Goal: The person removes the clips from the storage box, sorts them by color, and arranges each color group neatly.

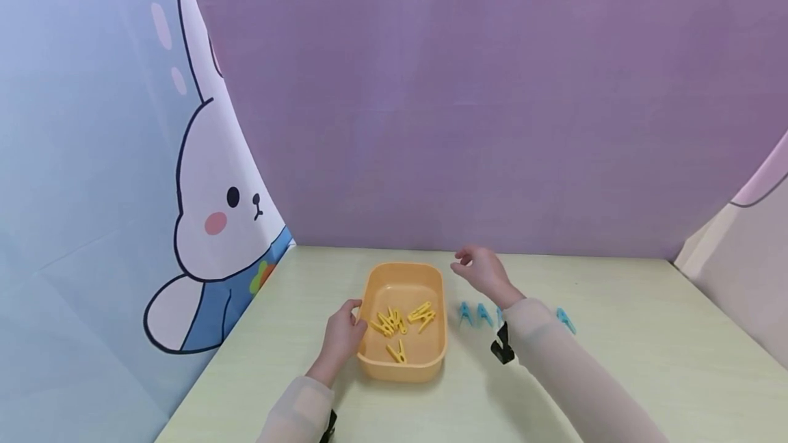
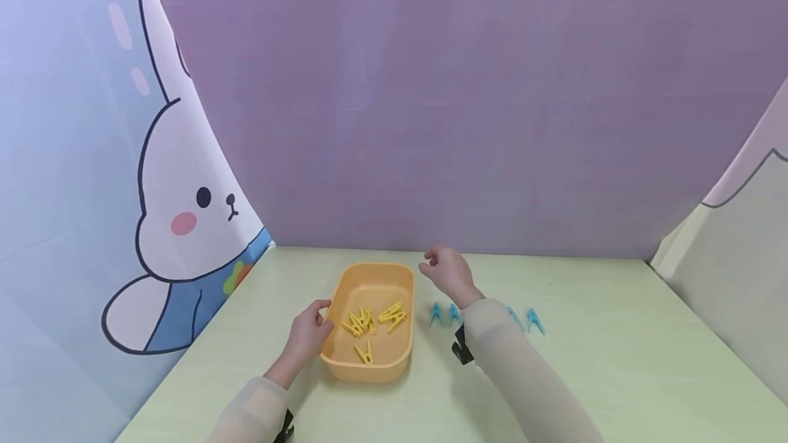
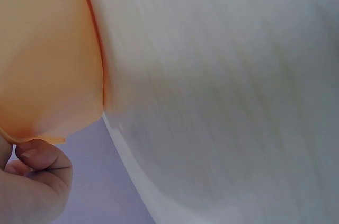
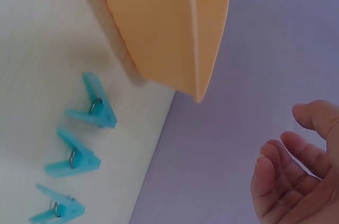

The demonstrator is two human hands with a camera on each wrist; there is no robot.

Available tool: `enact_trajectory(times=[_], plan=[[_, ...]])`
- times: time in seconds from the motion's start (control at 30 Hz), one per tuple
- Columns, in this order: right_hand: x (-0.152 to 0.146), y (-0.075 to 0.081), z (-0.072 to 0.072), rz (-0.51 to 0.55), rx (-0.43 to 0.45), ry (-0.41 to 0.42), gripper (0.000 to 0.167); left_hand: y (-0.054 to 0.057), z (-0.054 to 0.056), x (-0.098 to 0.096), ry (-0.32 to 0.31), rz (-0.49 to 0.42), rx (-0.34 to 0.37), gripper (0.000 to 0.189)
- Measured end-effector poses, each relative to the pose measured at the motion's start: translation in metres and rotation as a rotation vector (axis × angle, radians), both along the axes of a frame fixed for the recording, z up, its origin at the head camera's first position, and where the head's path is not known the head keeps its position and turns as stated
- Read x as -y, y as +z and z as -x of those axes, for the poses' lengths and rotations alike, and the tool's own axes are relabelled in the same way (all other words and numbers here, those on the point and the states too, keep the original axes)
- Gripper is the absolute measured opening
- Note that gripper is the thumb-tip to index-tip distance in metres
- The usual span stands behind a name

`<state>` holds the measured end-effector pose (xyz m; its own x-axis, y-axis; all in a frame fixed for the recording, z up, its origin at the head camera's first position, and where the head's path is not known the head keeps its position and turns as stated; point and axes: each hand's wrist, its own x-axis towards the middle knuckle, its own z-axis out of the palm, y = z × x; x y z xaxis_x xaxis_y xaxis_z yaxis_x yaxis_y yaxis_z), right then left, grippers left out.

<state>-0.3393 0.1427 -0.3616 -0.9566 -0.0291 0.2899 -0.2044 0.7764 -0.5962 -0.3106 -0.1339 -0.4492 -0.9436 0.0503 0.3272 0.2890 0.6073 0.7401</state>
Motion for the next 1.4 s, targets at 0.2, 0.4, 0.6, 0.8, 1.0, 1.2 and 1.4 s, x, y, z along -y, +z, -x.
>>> enact_trajectory(times=[0.2,0.4,0.6,0.8,1.0,1.2,1.4], plan=[[0.01,0.0,0.0,0.007,0.004,0.005,0.024,0.001,0.0,-0.001,-0.001,0.006,0.004,0.038],[0.021,0.0,-0.001,0.018,0.019,0.026,0.024,0.002,-0.001,-0.001,-0.002,0.002,0.003,0.038],[0.031,-0.002,-0.001,-0.001,0.03,0.038,0.024,0.002,0.0,0.001,-0.003,0.002,-0.011,0.038],[0.047,-0.003,-0.006,-0.014,0.067,0.081,0.022,0.0,0.001,0.002,-0.004,0.004,-0.003,0.038],[0.062,-0.001,-0.011,-0.049,0.047,0.128,0.019,-0.001,0.001,0.002,-0.003,0.01,-0.007,0.038],[0.074,-0.001,-0.01,-0.067,0.033,0.164,0.019,0.001,0.0,0.001,-0.001,0.011,-0.012,0.037],[0.085,-0.004,-0.009,-0.124,0.035,0.2,0.017,0.003,-0.001,0.0,-0.006,0.005,-0.01,0.037]])
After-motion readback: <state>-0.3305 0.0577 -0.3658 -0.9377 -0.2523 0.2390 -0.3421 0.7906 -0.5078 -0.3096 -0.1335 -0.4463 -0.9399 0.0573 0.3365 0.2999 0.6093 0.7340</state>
